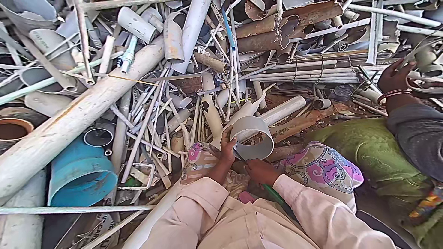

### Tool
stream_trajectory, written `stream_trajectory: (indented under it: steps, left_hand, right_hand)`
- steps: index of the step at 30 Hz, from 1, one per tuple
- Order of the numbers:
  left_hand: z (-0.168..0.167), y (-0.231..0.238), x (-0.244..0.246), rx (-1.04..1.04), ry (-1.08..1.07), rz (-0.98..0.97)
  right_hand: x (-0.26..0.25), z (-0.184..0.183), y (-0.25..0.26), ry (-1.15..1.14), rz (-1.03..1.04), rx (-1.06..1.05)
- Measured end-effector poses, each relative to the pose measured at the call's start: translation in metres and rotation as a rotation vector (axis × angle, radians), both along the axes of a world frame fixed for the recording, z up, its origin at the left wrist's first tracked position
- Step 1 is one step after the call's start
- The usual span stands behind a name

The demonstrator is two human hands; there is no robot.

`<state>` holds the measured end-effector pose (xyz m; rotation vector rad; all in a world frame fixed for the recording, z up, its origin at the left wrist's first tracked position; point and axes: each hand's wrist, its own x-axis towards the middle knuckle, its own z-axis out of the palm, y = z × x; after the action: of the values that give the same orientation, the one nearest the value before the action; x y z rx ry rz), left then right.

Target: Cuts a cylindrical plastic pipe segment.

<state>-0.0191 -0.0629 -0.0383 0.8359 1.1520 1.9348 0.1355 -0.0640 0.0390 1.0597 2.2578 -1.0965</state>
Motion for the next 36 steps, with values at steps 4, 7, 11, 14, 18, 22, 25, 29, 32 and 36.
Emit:
stream_trajectory:
  steps: [4, 7, 11, 14, 18, 22, 25, 29, 32, 36]
  left_hand:
    - [-0.002, -0.001, 0.002, -0.013, 0.045, -0.055]
    - [-0.004, 0.0, 0.002, -0.04, 0.015, -0.035]
    - [0.0, 0.002, 0.004, -0.064, -0.077, 0.04]
    - [0.003, -0.001, 0.007, -0.086, -0.099, 0.052]
    - [0.005, -0.001, 0.006, -0.088, -0.101, 0.053]
    - [0.005, 0.003, -0.003, -0.071, -0.085, 0.078]
    - [0.008, 0.003, -0.005, -0.06, -0.075, 0.094]
    - [0.007, -0.002, 0.0, -0.029, 0.064, -0.015]
    - [0.002, -0.003, -0.003, 0.019, 0.202, -0.138]
    - [-0.003, -0.002, 0.0, 0.007, 0.247, -0.161]
  right_hand:
    - [-0.003, -0.002, -0.001, -0.032, 0.005, 0.023]
    - [-0.005, -0.004, -0.003, -0.047, -0.005, 0.052]
    - [-0.009, -0.005, -0.007, -0.04, -0.032, 0.089]
    - [-0.011, -0.006, -0.006, -0.023, -0.044, 0.093]
    - [-0.01, -0.008, -0.001, 0.016, -0.031, 0.079]
    - [-0.007, 0.001, -0.002, 0.024, 0.002, 0.076]
    - [-0.005, 0.003, -0.005, 0.038, 0.025, 0.075]
    - [-0.004, 0.0, -0.002, -0.004, 0.034, 0.048]
    - [-0.002, -0.002, 0.001, -0.017, 0.022, 0.013]
    - [-0.003, -0.005, -0.005, -0.035, -0.019, 0.019]
